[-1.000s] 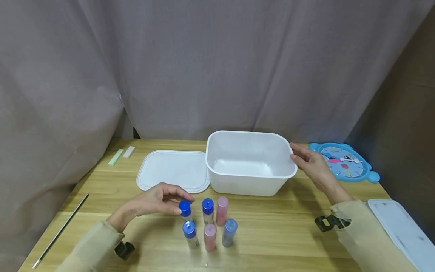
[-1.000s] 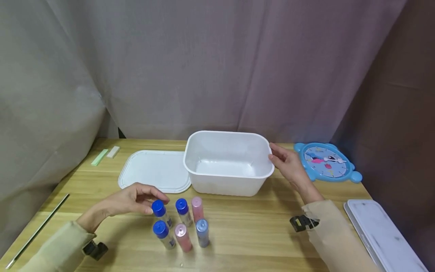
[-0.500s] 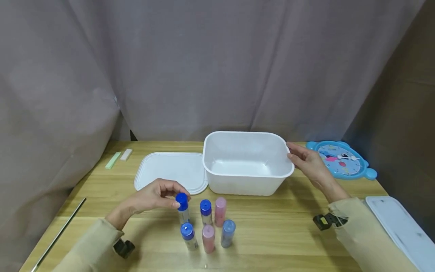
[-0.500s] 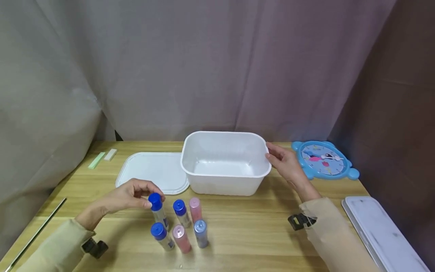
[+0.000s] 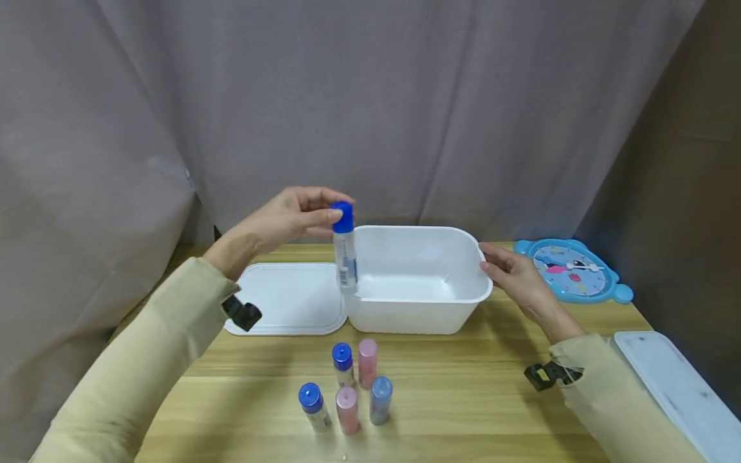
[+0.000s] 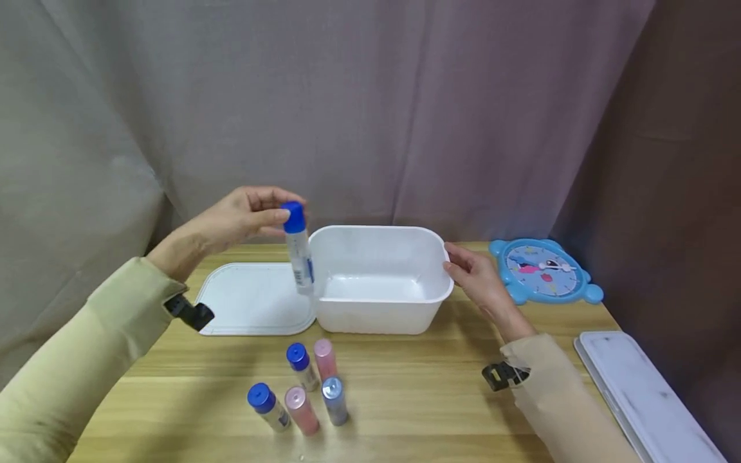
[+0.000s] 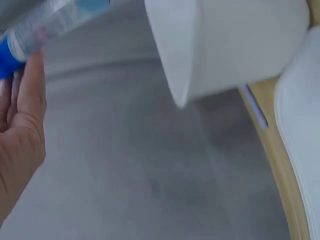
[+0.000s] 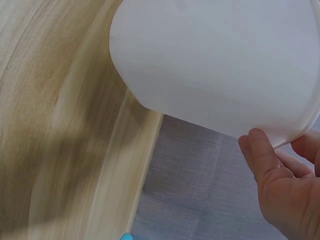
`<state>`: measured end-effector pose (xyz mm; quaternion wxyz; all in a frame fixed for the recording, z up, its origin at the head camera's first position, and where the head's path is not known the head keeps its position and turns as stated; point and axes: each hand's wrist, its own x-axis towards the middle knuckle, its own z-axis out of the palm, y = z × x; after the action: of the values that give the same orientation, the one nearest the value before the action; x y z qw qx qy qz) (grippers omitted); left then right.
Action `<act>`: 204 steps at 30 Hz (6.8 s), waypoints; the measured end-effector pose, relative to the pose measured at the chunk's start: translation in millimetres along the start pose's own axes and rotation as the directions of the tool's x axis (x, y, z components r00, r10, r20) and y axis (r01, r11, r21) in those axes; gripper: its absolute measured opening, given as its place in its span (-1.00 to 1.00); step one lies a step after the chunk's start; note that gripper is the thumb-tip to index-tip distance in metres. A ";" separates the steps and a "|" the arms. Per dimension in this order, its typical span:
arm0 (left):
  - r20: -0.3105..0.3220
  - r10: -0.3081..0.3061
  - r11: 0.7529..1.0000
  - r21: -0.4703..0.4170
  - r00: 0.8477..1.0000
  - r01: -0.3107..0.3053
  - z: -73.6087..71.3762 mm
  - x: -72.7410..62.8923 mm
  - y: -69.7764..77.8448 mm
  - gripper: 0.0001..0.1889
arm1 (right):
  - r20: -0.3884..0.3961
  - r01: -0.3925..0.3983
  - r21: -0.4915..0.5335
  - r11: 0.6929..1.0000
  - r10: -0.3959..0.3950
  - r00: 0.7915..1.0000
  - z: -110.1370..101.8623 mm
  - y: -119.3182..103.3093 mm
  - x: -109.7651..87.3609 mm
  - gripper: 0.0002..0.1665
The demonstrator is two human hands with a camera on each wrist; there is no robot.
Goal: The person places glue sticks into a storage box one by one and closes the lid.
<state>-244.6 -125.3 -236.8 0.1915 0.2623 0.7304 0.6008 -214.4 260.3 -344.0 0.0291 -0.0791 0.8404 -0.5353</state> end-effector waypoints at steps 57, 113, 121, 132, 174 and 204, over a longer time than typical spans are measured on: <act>0.053 -0.052 0.998 0.033 0.997 0.050 68.7 53.2 -44.6 -0.59 | -0.009 0.021 -0.013 1.000 -0.021 1.000 21.8 -2.6 12.8 -0.38; -0.164 0.019 0.995 -0.095 0.986 -0.035 50.7 39.1 -12.9 -0.70 | -0.021 -0.048 -0.026 0.998 0.048 0.999 3.4 -3.9 -2.1 -0.35; -0.136 -0.004 1.000 0.004 0.991 0.004 105.2 87.6 -60.8 -0.71 | -0.026 0.007 -0.003 1.000 -0.008 1.000 12.8 0.1 -3.7 -0.39; 0.014 0.002 0.985 0.170 1.000 -0.004 133.3 96.7 -79.1 -0.76 | -0.021 0.002 -0.005 1.000 -0.002 1.000 15.0 -5.5 -0.9 -0.39; 0.221 0.096 0.992 -0.104 0.970 -0.075 53.5 -75.3 -104.7 -0.57 | -0.005 -0.006 -0.029 1.000 0.006 1.000 9.8 -9.1 -1.2 -0.36; -0.005 0.141 0.988 -0.062 0.990 -0.141 22.0 -71.1 -63.6 -0.78 | 0.003 -0.040 -0.049 0.998 0.040 0.999 13.4 -10.5 -0.3 -0.36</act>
<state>-185.2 -160.7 -306.1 0.1563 0.3073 0.6910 0.6353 -211.3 244.0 -340.2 0.0396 -0.0639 0.8545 -0.5139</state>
